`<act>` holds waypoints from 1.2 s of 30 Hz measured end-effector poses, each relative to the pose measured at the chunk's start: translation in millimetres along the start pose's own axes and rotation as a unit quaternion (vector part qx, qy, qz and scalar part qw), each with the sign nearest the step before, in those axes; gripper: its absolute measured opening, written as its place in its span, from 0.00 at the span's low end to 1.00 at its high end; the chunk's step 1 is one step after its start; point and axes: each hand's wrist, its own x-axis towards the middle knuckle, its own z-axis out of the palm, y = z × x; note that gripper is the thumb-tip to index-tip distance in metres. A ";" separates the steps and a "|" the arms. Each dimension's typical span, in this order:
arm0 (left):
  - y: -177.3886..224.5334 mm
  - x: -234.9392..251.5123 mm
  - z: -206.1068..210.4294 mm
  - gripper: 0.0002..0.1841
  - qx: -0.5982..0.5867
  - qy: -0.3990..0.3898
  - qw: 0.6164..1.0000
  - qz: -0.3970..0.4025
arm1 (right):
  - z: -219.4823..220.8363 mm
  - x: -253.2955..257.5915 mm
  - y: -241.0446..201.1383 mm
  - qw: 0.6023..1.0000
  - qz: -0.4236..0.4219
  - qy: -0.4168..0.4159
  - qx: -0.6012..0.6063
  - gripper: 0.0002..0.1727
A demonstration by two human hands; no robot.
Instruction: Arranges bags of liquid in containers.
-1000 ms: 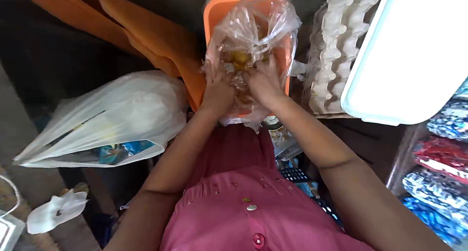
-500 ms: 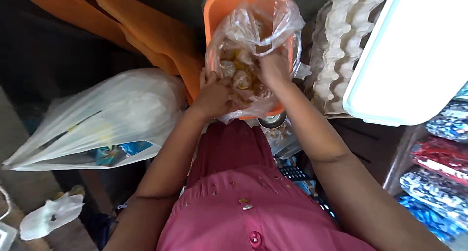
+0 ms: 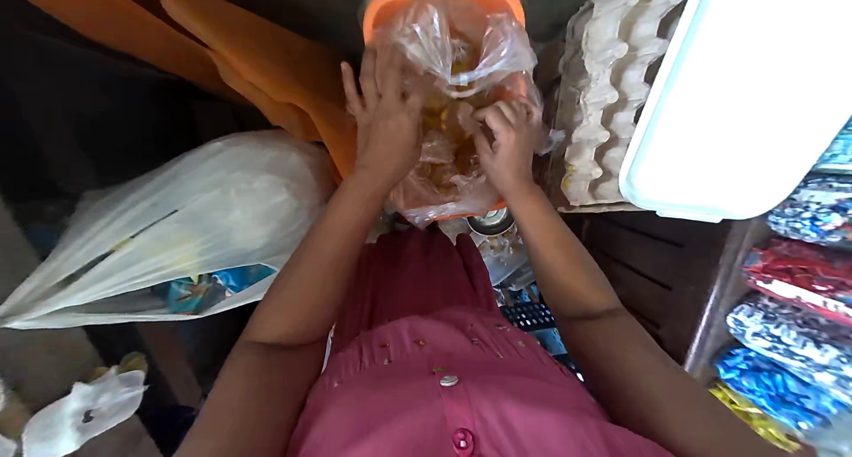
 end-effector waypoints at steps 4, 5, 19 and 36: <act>7.9 15.8 -20.3 0.32 -0.015 0.037 0.999 0.010 | -28.9 1.6 -16.6 0.993 0.022 0.070 0.095 0.07; 9.4 15.8 -23.7 0.33 -0.020 0.047 0.999 0.011 | -39.7 0.9 -21.3 0.986 0.023 0.097 0.137 0.07; 26.0 59.9 19.3 0.20 0.057 -0.258 0.964 -0.028 | -206.7 -108.0 -53.7 0.912 0.057 0.340 0.221 0.14; 89.2 -190.6 122.7 0.13 -0.234 -0.165 0.867 0.407 | -137.2 -368.4 -31.1 0.836 0.517 0.185 -0.010 0.17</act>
